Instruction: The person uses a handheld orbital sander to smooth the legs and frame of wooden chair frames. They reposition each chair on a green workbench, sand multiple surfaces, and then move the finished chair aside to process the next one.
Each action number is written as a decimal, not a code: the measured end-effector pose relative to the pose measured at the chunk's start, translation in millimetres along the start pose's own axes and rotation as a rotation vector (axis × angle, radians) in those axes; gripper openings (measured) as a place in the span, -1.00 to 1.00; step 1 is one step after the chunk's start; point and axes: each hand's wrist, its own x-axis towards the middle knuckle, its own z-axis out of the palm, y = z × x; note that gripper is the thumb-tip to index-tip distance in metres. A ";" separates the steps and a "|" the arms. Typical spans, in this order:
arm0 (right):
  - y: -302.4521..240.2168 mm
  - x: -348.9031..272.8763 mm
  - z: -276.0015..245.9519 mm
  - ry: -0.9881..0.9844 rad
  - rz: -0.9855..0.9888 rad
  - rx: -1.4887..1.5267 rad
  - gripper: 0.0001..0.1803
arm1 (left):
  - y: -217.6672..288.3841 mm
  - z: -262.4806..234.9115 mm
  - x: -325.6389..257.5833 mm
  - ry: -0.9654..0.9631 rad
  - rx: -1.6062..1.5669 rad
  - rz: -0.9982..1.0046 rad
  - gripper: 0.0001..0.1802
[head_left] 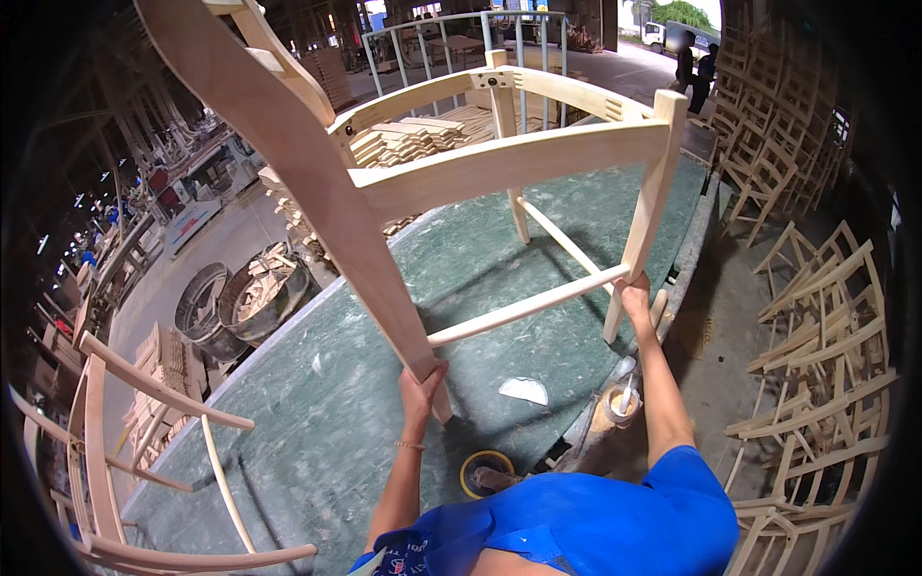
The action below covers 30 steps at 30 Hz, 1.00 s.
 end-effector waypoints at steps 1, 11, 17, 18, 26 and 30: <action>-10.7 -5.4 5.6 -0.030 -0.014 -0.007 -0.71 | 5.3 -8.7 -0.4 0.015 0.016 -0.008 -0.65; -131.6 -52.5 18.0 -0.385 -0.063 0.207 -0.63 | 69.1 -84.7 -91.6 0.368 -0.127 0.083 -0.72; -189.2 -106.4 56.5 -0.392 -0.073 0.299 -0.69 | 97.9 -148.0 -132.1 0.560 -0.094 0.062 -0.63; -199.4 -114.1 62.9 -0.390 -0.084 0.272 -0.70 | 99.6 -158.8 -135.8 0.579 -0.077 0.057 -0.61; -209.6 -117.3 79.9 -0.296 -0.198 0.211 -0.66 | 110.1 -176.0 -115.8 0.602 -0.088 0.017 -0.46; -203.8 -118.0 84.2 -0.276 -0.323 0.063 -0.52 | 119.5 -175.7 -107.5 0.610 -0.036 0.037 -0.42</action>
